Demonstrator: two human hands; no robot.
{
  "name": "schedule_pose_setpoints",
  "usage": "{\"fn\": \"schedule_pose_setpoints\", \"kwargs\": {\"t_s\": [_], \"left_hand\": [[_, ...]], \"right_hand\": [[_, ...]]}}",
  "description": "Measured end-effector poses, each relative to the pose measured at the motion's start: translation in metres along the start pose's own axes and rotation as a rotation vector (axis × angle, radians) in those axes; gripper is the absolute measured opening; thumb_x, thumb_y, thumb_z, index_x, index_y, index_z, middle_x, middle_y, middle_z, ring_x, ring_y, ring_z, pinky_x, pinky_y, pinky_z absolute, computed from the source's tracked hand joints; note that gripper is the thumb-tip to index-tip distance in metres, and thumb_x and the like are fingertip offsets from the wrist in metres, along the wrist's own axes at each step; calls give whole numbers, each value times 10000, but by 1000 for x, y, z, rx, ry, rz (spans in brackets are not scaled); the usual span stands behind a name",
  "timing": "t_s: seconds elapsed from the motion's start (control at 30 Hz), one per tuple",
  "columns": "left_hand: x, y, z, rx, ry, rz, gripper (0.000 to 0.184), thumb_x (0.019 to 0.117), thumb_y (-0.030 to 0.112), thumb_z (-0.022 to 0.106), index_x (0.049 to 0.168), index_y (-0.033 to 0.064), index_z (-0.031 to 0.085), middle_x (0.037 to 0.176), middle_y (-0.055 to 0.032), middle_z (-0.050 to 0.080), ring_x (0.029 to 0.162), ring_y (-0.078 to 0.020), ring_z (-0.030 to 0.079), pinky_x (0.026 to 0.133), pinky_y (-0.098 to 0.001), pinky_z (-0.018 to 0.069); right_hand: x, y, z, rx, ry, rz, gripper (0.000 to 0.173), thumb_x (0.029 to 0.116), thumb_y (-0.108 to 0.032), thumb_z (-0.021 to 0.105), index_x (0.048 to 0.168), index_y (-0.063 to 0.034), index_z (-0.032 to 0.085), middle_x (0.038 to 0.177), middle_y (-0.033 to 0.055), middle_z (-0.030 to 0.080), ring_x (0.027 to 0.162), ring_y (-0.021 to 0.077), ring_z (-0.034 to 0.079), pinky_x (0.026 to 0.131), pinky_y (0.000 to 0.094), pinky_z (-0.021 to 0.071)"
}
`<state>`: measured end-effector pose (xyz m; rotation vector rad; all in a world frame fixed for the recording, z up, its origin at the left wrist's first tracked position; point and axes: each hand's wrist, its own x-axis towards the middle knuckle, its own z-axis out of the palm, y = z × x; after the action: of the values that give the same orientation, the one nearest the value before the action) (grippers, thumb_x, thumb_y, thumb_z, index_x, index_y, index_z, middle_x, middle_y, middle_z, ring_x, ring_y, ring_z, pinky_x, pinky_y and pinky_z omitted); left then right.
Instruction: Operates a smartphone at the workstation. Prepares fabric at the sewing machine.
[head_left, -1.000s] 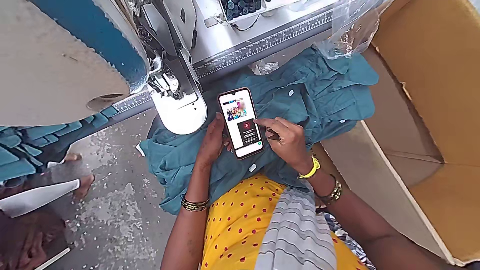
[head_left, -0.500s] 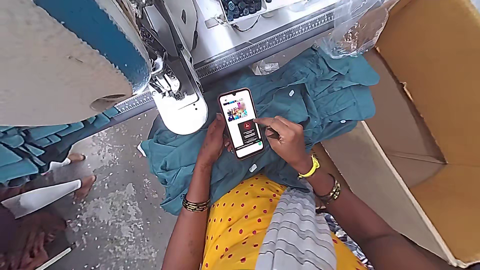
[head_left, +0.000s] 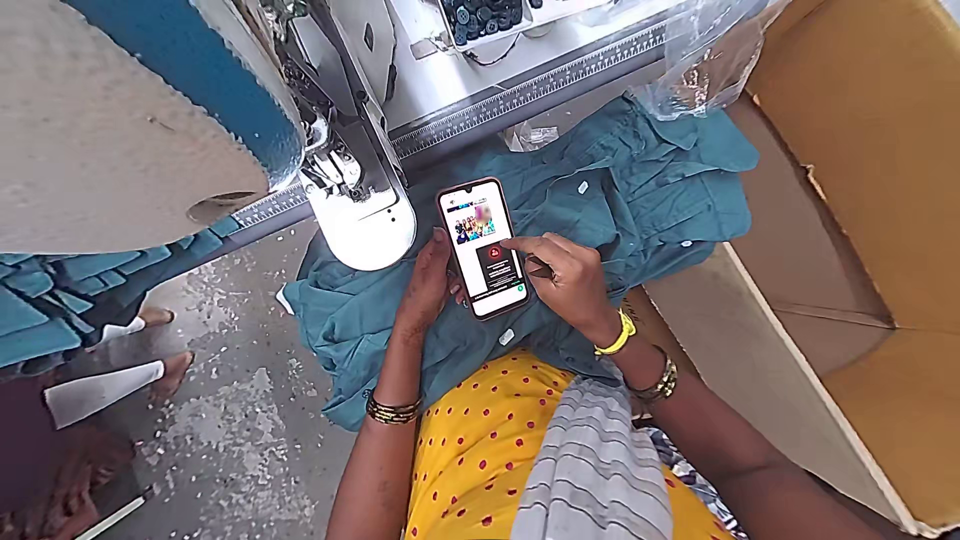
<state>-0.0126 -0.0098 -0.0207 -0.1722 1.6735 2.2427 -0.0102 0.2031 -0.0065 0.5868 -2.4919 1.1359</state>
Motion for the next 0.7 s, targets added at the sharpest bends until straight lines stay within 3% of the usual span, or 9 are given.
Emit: {"fn": "schedule_pose_setpoints", "kwargs": {"t_s": [0.23,0.5,0.7], "left_hand": [[0,0,0,-7,-5,3,415,1106,450,248,1121,181,564,678,39,639,414,-6,492,400,-143,448],[-1,0,0,1,2,1,420,1100,469,263,1111,184,570,677,46,642,418,-3,498,402,-142,450],[0,-1,-1,9,-1,9,420,1097,479,270,1116,186,571,677,42,641,419,-4,497,403,-144,450]], "right_hand": [[-4,3,0,-10,-17,2,247,885,-55,649,1087,-89,788,739,69,654,598,166,603,526,312,487],[-16,5,-4,-38,-31,-33,216,926,-105,618,1015,-117,814,640,55,561,540,156,528,494,291,422],[-20,4,-4,-36,-37,-30,243,927,-97,611,1060,-125,812,643,50,557,537,151,522,489,288,416]]}}
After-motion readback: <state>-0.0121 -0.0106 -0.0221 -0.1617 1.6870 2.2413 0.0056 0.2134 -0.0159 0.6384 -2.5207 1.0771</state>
